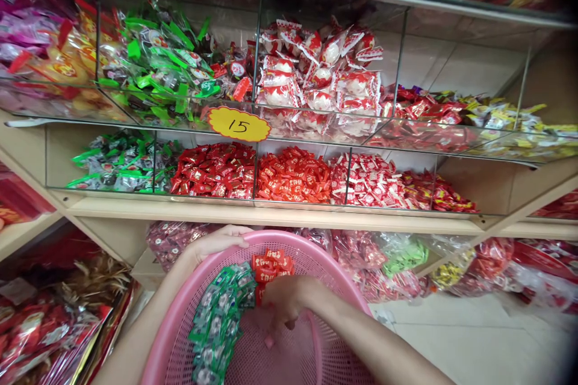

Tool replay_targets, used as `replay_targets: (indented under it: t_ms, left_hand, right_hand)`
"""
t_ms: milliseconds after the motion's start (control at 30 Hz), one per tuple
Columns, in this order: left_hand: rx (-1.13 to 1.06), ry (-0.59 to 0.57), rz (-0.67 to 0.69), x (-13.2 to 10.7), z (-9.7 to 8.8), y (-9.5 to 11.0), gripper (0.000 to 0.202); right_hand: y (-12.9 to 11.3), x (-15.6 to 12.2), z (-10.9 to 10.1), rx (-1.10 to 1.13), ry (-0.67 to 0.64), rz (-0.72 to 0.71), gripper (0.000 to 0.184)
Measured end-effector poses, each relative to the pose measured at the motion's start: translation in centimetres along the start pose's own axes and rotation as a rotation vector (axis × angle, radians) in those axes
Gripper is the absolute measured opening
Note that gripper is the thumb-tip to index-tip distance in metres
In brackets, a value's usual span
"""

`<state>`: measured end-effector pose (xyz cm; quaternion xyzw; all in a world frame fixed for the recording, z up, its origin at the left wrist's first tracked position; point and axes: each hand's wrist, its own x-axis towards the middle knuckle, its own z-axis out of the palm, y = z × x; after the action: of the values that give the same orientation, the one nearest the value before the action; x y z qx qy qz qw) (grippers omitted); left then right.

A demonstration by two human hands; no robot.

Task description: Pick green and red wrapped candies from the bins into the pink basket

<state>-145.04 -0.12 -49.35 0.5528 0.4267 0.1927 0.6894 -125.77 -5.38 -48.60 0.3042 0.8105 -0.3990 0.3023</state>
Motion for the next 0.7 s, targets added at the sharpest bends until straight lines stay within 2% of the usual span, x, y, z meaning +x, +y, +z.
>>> replay_targets:
  t_ms: [67, 133, 200, 267, 300, 367, 433, 500, 567, 633, 700]
  left_hand:
    - [-0.011, 0.002, 0.001, 0.0, -0.1, -0.1, 0.046]
    - [-0.033, -0.005, 0.006, 0.0, 0.0, -0.1, 0.046]
    - [-0.046, -0.013, 0.009, 0.1, 0.0, -0.1, 0.048]
    - [-0.052, -0.019, 0.000, 0.2, 0.0, -0.1, 0.049]
    - [-0.053, -0.021, -0.005, 0.2, 0.0, -0.1, 0.049]
    - [-0.050, -0.018, -0.004, 0.3, 0.0, -0.1, 0.046]
    - [-0.037, -0.009, 0.007, 0.3, 0.0, -0.1, 0.044]
    - [-0.032, -0.004, 0.005, 0.3, -0.1, -0.1, 0.044]
    - [-0.037, -0.003, -0.001, 0.3, -0.2, -0.3, 0.046]
    - [-0.045, -0.003, -0.001, 0.4, -0.3, -0.5, 0.047]
    - [-0.048, -0.001, 0.007, 0.4, -0.3, -0.6, 0.047]
  right_hand:
    - [0.3, -0.8, -0.5, 0.062, 0.022, -0.078, 0.029]
    - [0.8, -2.1, -1.3, 0.196, 0.158, -0.236, 0.029]
    - [1.2, -3.9, -2.5, 0.364, 0.414, -0.378, 0.032]
    - [1.7, -5.7, -3.9, 0.454, 0.786, -0.432, 0.031]
    - [2.0, -6.4, -4.6, 0.439, 0.994, -0.421, 0.030]
    - [2.8, -7.4, -6.2, 0.306, 1.354, -0.304, 0.023]
    - [3.9, -7.6, -7.9, 0.127, 1.531, -0.102, 0.019]
    - [5.1, -7.3, -9.5, 0.002, 1.531, 0.118, 0.018]
    - [6.0, -6.7, -11.0, -0.042, 1.430, 0.263, 0.019]
    - [6.7, -6.2, -12.3, -0.054, 1.297, 0.287, 0.017]
    - [7.0, -5.7, -13.2, -0.060, 1.176, 0.253, 0.018]
